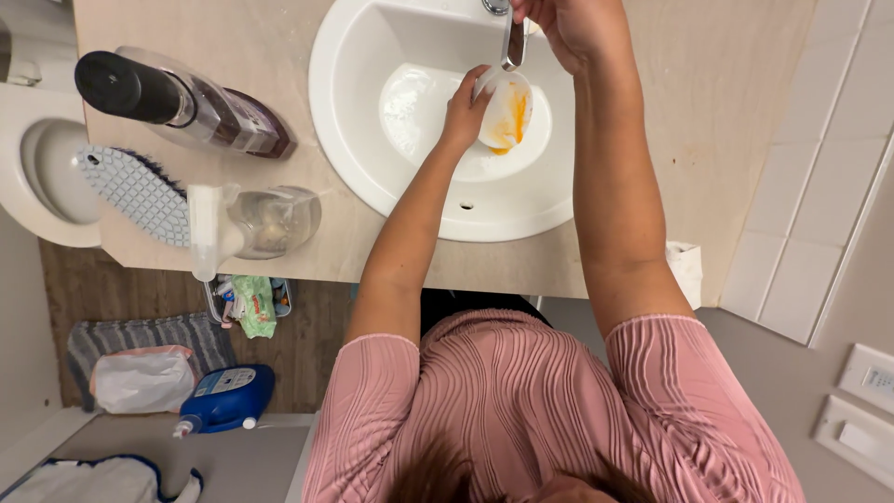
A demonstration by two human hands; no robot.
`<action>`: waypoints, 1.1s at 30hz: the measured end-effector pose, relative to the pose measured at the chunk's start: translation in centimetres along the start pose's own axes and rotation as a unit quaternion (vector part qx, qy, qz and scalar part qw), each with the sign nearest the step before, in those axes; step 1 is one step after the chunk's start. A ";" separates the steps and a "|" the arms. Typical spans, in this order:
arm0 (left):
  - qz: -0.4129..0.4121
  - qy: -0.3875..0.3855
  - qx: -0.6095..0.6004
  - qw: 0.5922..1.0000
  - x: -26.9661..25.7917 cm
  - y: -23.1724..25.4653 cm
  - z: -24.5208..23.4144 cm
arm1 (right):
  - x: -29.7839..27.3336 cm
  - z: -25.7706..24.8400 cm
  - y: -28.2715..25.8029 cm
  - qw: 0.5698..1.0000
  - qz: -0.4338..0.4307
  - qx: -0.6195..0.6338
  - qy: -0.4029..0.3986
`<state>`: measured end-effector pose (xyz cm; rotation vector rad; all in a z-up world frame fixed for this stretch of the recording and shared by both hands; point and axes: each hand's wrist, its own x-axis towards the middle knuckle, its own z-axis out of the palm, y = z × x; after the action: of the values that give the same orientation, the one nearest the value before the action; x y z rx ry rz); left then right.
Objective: The person washes their hands, then scrubs a small white dish with a brush under running water, rinses it, and wipes the countertop with a cloth. They also handle a soap dish and a bottle of liquid soap during the process.
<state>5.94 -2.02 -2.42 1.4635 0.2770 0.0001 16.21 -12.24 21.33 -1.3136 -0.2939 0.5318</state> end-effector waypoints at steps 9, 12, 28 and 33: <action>0.020 0.014 0.022 0.999 0.8 0.1 0.0 | -3.5 -1.9 1.7 0.988 0.012 -0.081 0.132; -0.008 0.031 0.066 0.997 0.8 -0.3 -1.2 | -5.0 -2.0 6.8 0.982 0.100 -0.087 0.134; -0.063 0.052 0.017 0.996 -0.6 1.3 -3.9 | -3.2 0.1 12.1 0.955 0.070 -0.270 0.106; -0.048 0.042 -0.010 0.998 -0.3 0.8 -2.8 | -3.7 0.6 11.3 0.952 0.053 -0.278 0.116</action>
<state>5.25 0.77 -1.78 1.4318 0.4144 -0.0140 10.50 -11.89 10.88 -1.9313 -0.1828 0.3883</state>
